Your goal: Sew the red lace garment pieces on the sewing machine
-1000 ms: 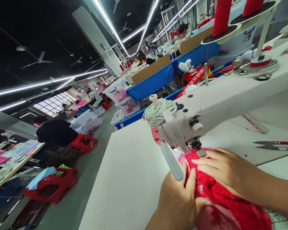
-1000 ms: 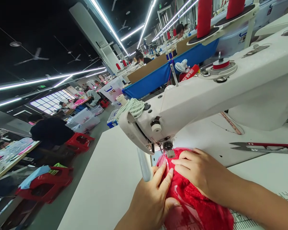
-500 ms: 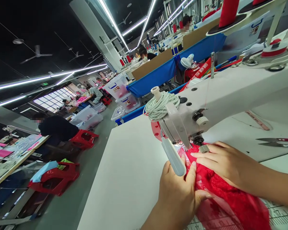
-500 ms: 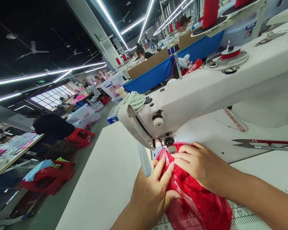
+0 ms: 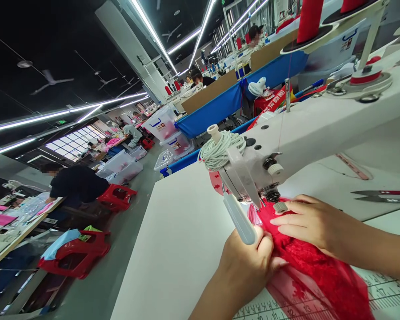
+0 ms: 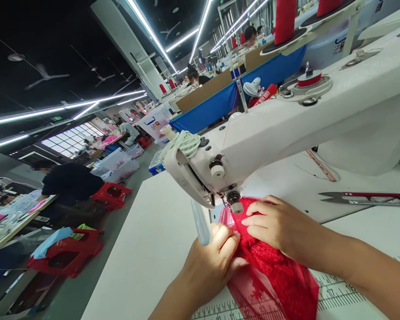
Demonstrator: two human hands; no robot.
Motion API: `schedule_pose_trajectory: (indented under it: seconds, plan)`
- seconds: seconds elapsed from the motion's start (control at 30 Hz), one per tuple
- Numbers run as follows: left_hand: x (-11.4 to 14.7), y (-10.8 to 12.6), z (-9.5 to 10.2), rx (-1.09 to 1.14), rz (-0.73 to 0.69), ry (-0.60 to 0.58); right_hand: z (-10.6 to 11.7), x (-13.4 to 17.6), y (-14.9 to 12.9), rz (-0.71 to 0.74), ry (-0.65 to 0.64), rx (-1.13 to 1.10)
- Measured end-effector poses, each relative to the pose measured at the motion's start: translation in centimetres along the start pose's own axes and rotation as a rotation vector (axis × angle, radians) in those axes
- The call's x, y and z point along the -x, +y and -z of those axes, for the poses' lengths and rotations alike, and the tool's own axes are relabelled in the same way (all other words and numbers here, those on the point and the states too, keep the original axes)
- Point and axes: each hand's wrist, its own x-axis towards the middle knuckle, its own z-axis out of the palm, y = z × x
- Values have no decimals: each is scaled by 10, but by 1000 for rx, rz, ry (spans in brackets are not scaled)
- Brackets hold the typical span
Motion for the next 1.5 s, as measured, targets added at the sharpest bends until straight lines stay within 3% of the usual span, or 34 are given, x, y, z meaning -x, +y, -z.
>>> schedule_pose_trajectory:
  seconds: [0.13,0.43,1.13,1.4,1.5]
  plan:
    - [1,1,1,37,120,-58,-1,1,-1,12,9,21]
    - [12,7,-2,-46,86,-43,-8,5,-1,9,44,58]
    - [12,5,-5,-63,162,-69,-8,0,6,21,33,93]
    - [1,0,-1,44,82,76,-4,-2,4,64,-24,34]
    - [0,1,0,96,52,60,-4,0,1,54,-46,-28]
